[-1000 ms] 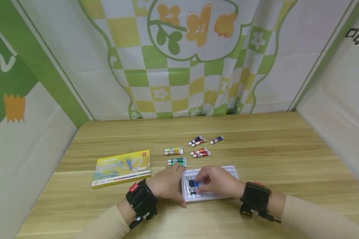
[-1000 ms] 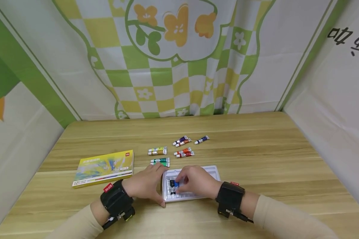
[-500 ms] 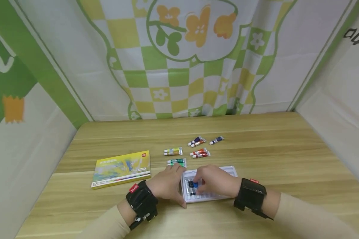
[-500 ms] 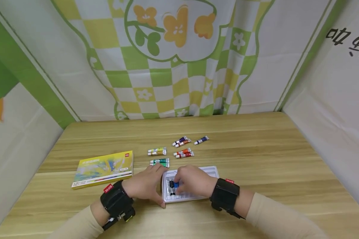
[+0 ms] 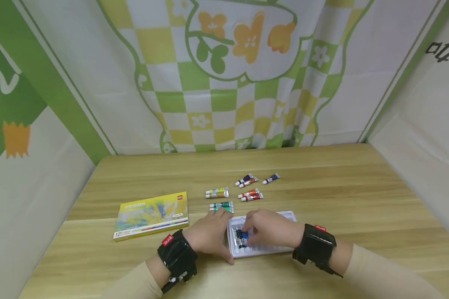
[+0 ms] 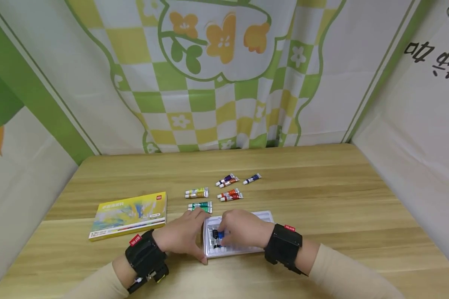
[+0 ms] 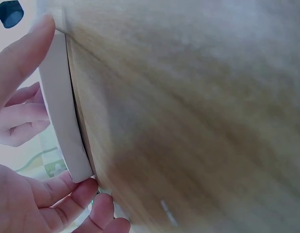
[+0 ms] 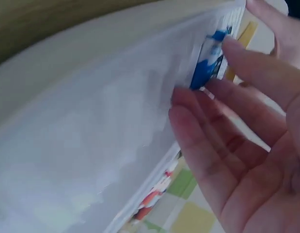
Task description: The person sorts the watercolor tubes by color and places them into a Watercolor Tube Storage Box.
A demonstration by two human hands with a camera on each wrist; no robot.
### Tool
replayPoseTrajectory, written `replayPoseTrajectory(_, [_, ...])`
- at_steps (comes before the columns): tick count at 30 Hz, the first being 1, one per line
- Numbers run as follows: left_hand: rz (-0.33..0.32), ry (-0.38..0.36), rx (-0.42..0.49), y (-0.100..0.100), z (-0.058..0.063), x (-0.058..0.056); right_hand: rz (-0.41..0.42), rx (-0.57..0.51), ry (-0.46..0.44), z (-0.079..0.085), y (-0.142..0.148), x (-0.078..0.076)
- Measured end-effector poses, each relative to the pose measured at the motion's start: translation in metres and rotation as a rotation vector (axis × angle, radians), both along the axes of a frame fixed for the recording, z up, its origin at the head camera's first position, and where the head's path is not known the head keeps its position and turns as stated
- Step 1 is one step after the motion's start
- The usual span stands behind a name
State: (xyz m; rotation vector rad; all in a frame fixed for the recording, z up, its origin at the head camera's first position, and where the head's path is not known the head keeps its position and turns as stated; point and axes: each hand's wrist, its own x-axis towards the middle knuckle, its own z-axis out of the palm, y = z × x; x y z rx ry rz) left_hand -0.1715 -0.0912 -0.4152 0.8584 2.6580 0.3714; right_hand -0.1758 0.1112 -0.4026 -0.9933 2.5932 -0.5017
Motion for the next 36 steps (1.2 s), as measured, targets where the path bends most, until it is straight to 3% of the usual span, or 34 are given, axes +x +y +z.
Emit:
replayPoseTrajectory(8, [0.003, -0.017, 0.006, 0.001, 0.002, 0.002, 0.063, -0.002, -0.075, 0.002, 0.011, -0.004])
replayPoseTrajectory(15, [0.012, -0.017, 0.03, -0.002, -0.001, 0.004, 0.005, -0.001, -0.225, 0.014, 0.013, -0.016])
replayPoseTrajectory(17, [0.011, -0.018, 0.038, -0.002, -0.002, 0.003, -0.051, -0.023, -0.247, 0.017, 0.018, -0.027])
replayPoseTrajectory(21, [0.0, -0.001, 0.043, -0.002, -0.004, 0.002, -0.256, -0.125, -0.299, 0.021, 0.036, -0.058])
replayPoseTrajectory(27, [-0.003, 0.0, 0.027, -0.002, -0.004, 0.001, -0.519, -0.333, -0.37, 0.014, 0.068, -0.104])
replayPoseTrajectory(31, [0.008, -0.007, 0.02, -0.002, -0.002, 0.001, -0.64, -0.34, -0.304, 0.009, 0.075, -0.124])
replayPoseTrajectory(36, [0.012, -0.009, 0.024, 0.0, -0.002, 0.002, -0.735, -0.198, -0.176, 0.003, 0.069, -0.133])
